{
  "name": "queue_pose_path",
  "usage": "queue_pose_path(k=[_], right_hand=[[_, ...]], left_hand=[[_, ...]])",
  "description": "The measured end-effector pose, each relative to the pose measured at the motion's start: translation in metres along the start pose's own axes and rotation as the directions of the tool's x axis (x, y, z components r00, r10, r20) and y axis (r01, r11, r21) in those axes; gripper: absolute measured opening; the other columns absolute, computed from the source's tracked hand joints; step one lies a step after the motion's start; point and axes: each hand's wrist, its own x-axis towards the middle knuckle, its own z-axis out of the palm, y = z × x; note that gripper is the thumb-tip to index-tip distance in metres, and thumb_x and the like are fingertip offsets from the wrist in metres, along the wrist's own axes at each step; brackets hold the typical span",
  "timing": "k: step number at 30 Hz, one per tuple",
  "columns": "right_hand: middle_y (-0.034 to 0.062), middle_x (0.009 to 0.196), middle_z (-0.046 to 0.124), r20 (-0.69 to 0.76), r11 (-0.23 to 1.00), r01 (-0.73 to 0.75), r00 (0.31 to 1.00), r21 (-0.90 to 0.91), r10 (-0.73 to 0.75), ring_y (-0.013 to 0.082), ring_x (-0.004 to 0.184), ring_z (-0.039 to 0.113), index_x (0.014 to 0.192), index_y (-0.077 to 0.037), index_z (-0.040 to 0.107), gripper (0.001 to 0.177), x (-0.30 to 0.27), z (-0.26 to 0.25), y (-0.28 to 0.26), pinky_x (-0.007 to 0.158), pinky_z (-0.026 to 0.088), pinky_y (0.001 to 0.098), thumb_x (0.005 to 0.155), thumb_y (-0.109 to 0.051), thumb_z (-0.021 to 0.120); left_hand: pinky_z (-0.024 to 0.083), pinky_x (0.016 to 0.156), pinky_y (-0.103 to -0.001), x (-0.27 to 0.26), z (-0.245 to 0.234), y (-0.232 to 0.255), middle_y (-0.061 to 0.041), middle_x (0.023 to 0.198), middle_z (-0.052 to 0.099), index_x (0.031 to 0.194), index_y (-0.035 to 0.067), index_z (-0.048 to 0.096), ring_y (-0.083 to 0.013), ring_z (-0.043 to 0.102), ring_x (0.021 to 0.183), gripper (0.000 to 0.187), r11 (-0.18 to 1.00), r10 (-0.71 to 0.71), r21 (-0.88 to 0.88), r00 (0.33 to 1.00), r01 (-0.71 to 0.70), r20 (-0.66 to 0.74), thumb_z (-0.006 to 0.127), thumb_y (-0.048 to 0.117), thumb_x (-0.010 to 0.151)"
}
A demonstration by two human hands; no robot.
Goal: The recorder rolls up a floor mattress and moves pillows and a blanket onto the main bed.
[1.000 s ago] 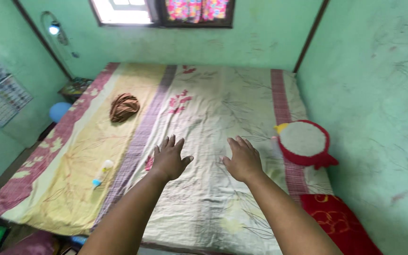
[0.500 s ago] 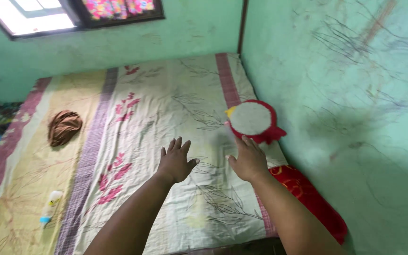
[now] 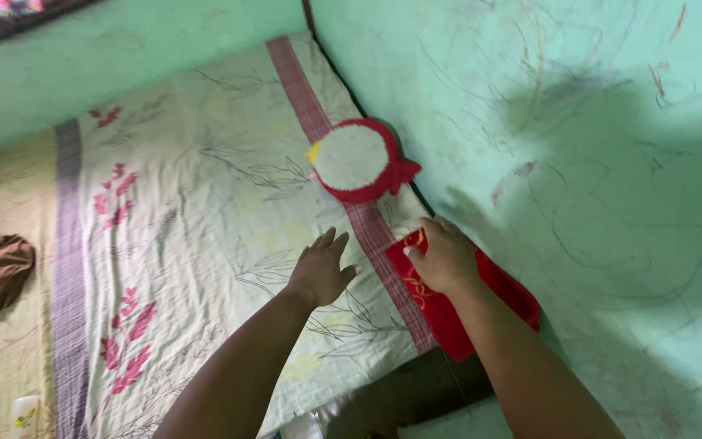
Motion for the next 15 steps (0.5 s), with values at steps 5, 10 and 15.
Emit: queue_pose_path(k=[5,10,15], right_hand=[[0.0163,0.158,0.040,-0.018,0.998,-0.057,0.998,0.007,0.057,0.0347,0.146,0.038,0.152,-0.011,0.041,0.075,0.009,0.028,0.071,0.118,0.034,0.0459,0.091,-0.044,0.069],[0.0177,0.158,0.041,0.037,0.984,-0.176,0.984,0.034,0.175,0.0349,0.146,0.039,0.152,-0.009,0.043,0.075,0.016,0.071,0.132,0.119,0.034,0.0462,0.091,-0.045,0.069],[0.0203,0.157,0.043,0.034,0.966,-0.229,0.973,0.121,0.226,0.0359,0.146,0.040,0.150,-0.007,0.045,0.075,0.021,0.154,0.194,0.118,0.035,0.0472,0.089,-0.042,0.071]], left_hand=[[0.032,0.119,-0.043,0.048,0.056,0.019,-0.017,0.162,0.033,0.156,0.006,0.029,-0.0337,0.029,0.153,0.079,0.981,0.185,-0.069,0.983,-0.184,0.015,0.062,0.045,0.096],[0.036,0.119,-0.043,0.075,0.104,0.045,-0.019,0.164,0.033,0.157,0.009,0.033,-0.0348,0.038,0.147,0.075,0.982,0.131,-0.157,0.975,-0.103,0.181,0.063,0.039,0.095],[0.035,0.118,-0.047,0.111,0.187,0.042,-0.019,0.161,0.035,0.156,0.009,0.032,-0.0366,0.039,0.147,0.075,0.978,0.181,-0.147,0.948,-0.147,0.261,0.066,0.037,0.095]])
